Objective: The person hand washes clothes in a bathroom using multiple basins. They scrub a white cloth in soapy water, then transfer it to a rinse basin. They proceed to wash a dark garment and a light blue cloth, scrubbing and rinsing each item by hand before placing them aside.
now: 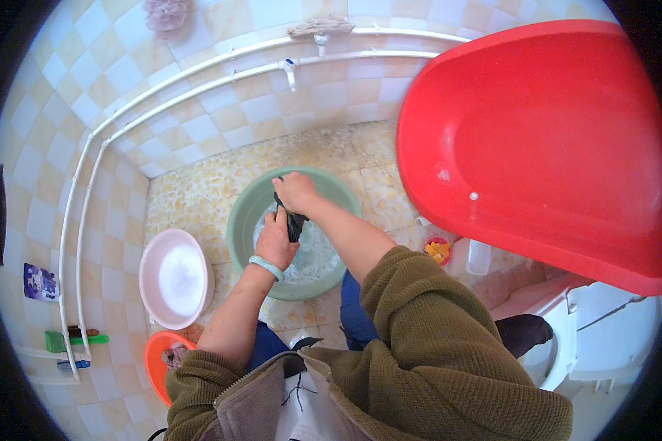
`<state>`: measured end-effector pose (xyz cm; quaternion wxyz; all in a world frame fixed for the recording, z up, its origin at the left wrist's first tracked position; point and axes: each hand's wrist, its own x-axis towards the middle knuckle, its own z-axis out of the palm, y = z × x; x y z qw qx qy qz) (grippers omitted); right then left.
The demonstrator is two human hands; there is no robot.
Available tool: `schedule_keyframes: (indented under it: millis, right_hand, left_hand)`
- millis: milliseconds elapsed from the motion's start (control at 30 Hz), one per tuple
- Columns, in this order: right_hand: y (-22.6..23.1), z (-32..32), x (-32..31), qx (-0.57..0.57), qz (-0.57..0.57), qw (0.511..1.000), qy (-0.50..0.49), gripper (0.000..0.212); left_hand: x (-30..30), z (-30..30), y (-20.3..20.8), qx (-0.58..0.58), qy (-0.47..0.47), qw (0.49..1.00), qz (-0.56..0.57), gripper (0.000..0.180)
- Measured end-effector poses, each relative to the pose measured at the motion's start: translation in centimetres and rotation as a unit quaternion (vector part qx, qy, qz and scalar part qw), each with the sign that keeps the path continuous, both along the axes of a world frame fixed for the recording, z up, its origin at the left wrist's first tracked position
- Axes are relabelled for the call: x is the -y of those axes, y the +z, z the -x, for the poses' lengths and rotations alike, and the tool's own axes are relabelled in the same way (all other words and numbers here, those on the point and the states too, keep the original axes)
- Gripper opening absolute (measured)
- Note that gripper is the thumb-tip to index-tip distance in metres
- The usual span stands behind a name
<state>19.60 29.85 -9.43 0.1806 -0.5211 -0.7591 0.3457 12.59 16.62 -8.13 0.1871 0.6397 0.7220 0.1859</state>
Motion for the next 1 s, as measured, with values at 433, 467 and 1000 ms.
schedule_keyframes:
  millis: [433,467,1000]
  right_hand:
    - [3.3,-1.8,0.2,-0.401,0.392,0.825,0.065,0.044]
    - [2.7,-1.7,-0.6,-0.424,0.377,0.821,0.057,0.040]
    - [17.5,-5.6,-27.1,-0.689,-0.016,0.716,-0.114,0.026]
  left_hand:
    - [-0.6,8.2,-0.5,0.499,0.030,0.861,-0.100,0.079]
    - [-0.4,8.3,0.3,0.610,0.040,0.788,-0.073,0.076]
    - [1.3,12.6,-1.0,0.627,0.125,0.749,0.176,0.053]
